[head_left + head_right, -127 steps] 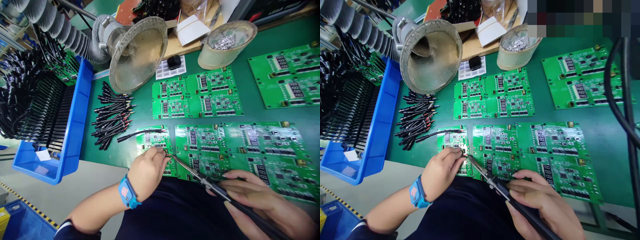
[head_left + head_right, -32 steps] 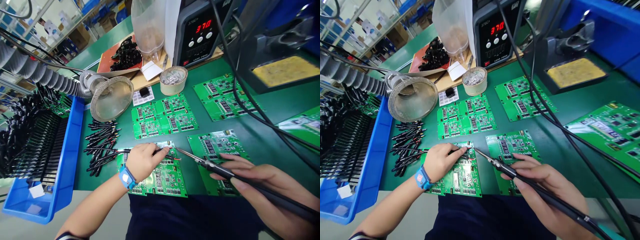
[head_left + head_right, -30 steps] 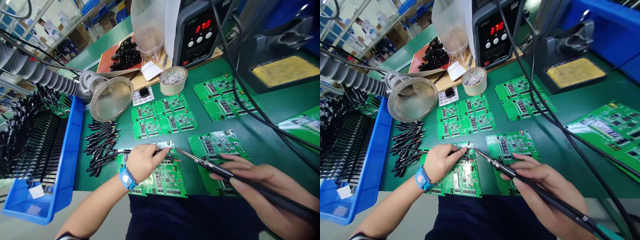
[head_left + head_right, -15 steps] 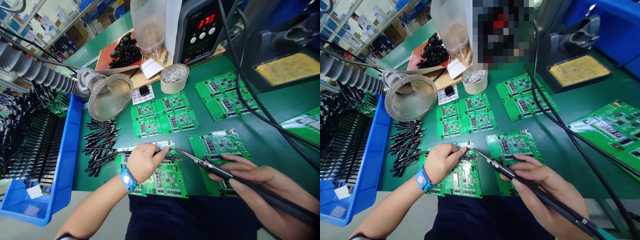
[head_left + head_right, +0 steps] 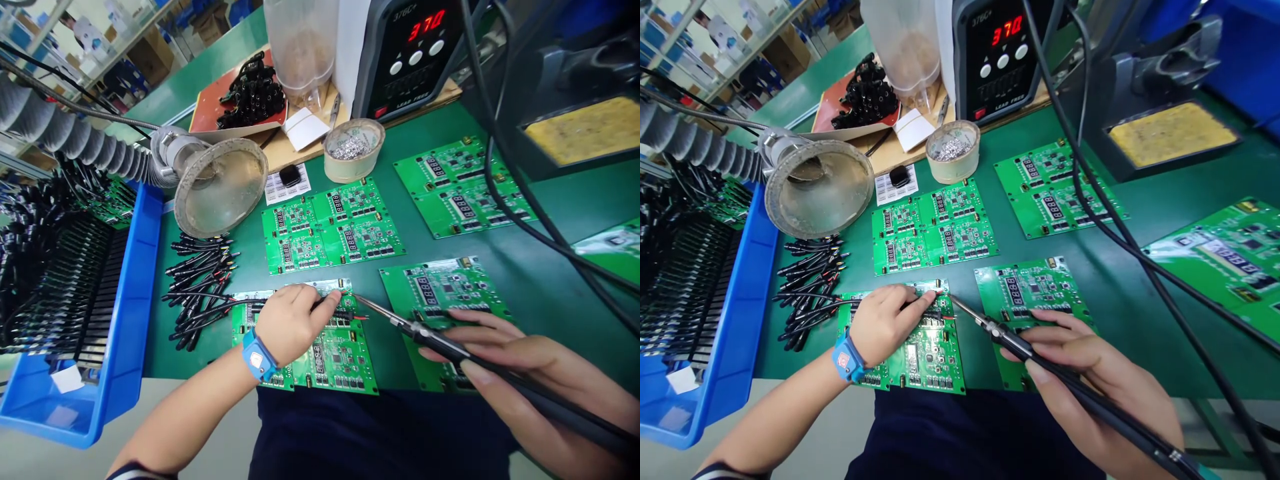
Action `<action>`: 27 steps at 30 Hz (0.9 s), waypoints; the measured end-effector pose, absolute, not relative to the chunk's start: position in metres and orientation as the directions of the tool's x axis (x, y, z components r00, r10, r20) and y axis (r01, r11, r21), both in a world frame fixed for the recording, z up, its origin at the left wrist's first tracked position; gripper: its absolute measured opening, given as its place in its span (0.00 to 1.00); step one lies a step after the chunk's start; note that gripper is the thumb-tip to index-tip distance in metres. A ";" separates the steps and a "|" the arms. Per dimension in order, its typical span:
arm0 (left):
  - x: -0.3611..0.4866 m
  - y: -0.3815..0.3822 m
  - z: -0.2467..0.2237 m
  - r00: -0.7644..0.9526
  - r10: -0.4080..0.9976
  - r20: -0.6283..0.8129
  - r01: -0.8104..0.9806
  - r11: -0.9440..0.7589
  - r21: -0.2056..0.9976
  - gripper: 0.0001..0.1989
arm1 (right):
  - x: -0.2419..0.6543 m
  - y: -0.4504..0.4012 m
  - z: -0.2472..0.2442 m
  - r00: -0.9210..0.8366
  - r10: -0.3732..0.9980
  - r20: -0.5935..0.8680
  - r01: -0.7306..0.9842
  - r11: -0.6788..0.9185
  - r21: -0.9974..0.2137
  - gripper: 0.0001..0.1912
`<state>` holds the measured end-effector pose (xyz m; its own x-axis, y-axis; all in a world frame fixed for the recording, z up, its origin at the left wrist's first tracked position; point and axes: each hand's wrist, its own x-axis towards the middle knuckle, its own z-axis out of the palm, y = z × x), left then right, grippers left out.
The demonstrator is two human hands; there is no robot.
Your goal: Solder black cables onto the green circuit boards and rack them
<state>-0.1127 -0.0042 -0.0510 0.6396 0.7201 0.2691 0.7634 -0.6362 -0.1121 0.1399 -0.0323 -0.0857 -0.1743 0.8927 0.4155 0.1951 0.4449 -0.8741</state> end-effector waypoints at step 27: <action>-0.110 -0.005 -0.043 0.695 0.697 0.174 0.718 -0.688 -0.107 0.12 | 0.141 -0.034 -0.090 -0.174 0.892 0.417 0.334 0.452 -0.827 0.09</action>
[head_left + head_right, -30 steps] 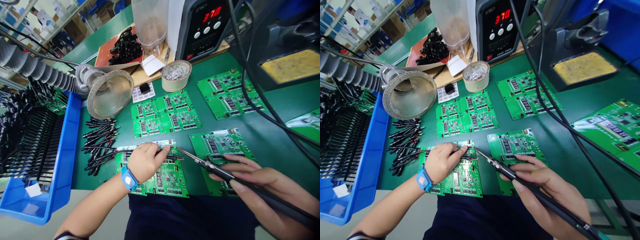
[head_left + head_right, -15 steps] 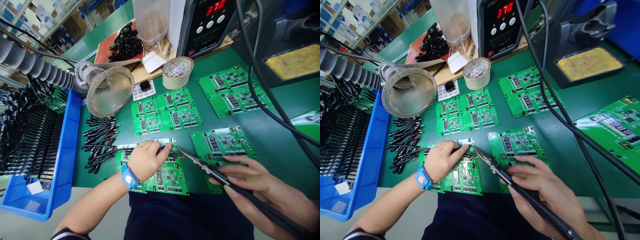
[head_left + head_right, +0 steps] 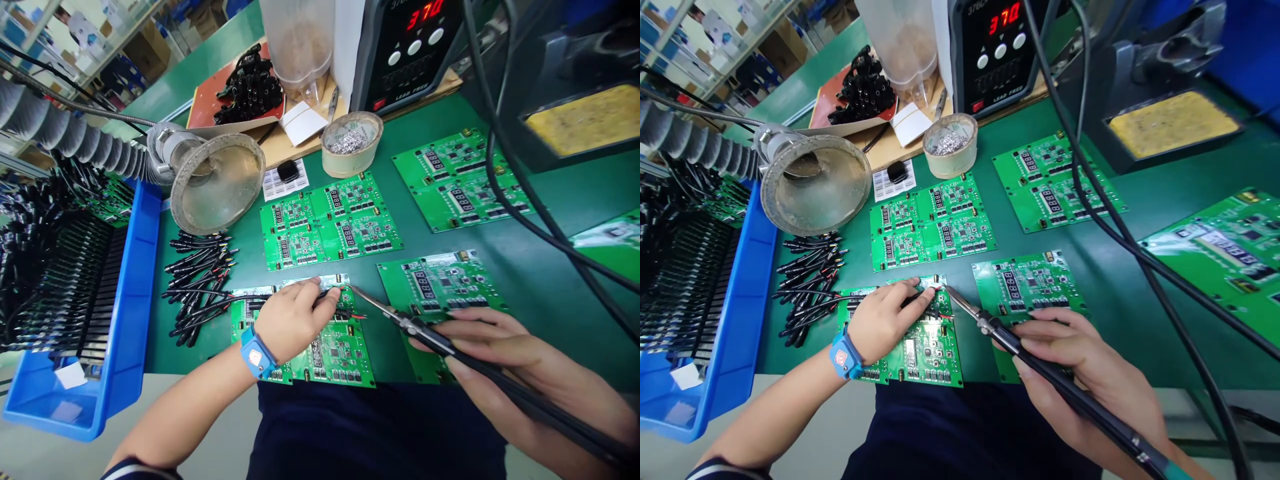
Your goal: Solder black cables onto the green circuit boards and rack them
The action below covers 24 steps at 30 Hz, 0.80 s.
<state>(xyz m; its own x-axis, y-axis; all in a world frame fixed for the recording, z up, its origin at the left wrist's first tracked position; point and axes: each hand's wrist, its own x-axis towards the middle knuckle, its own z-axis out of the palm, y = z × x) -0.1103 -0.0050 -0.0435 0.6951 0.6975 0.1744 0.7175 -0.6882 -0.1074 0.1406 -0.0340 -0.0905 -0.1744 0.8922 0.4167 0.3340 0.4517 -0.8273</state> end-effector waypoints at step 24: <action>-0.108 0.000 -0.047 0.639 0.744 0.194 0.769 -0.626 -0.131 0.12 | 0.143 -0.034 -0.097 -0.258 0.867 0.427 0.345 0.495 -0.797 0.10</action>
